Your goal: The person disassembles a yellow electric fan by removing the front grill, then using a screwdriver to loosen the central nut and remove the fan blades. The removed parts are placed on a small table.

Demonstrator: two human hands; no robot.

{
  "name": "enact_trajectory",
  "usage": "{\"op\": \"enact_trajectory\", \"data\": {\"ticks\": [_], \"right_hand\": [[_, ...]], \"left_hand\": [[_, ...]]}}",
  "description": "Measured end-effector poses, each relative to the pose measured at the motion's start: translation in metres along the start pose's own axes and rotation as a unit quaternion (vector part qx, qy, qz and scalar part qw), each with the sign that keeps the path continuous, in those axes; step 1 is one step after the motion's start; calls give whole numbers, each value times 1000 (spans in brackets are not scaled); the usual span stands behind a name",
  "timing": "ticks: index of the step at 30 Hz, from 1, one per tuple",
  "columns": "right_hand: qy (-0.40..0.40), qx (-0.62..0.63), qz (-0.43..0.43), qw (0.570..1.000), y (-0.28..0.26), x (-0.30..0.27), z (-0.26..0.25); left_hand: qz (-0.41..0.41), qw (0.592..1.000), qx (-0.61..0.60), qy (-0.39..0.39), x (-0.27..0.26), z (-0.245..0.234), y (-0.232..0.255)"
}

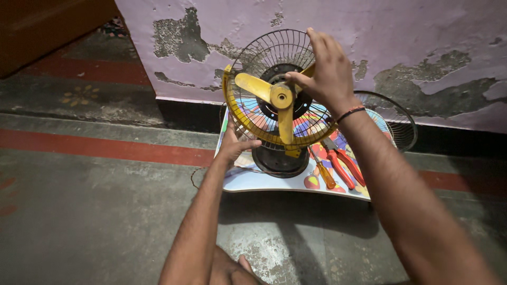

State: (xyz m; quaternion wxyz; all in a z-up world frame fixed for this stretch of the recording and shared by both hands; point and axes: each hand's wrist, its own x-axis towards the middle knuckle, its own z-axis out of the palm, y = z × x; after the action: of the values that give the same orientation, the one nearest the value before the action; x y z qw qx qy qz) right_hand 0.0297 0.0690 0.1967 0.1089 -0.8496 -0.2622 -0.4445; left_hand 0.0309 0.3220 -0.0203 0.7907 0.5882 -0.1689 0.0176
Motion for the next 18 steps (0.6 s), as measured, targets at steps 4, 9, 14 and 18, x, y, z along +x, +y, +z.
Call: {"op": "enact_trajectory", "data": {"ticks": [4, 9, 14, 18], "right_hand": [[22, -7, -3, 1000, -7, -2, -5], [39, -2, 0, 999, -14, -6, -8], [55, -17, 3, 998, -17, -8, -6], [64, -8, 10, 998, -19, -10, -5]], "left_hand": [[8, 1000, -29, 4, 2, -2, -9], [33, 999, -39, 15, -1, -2, -13], [51, 998, -23, 39, 1, 0, -21], [32, 998, -36, 49, 4, -3, -27]]}}
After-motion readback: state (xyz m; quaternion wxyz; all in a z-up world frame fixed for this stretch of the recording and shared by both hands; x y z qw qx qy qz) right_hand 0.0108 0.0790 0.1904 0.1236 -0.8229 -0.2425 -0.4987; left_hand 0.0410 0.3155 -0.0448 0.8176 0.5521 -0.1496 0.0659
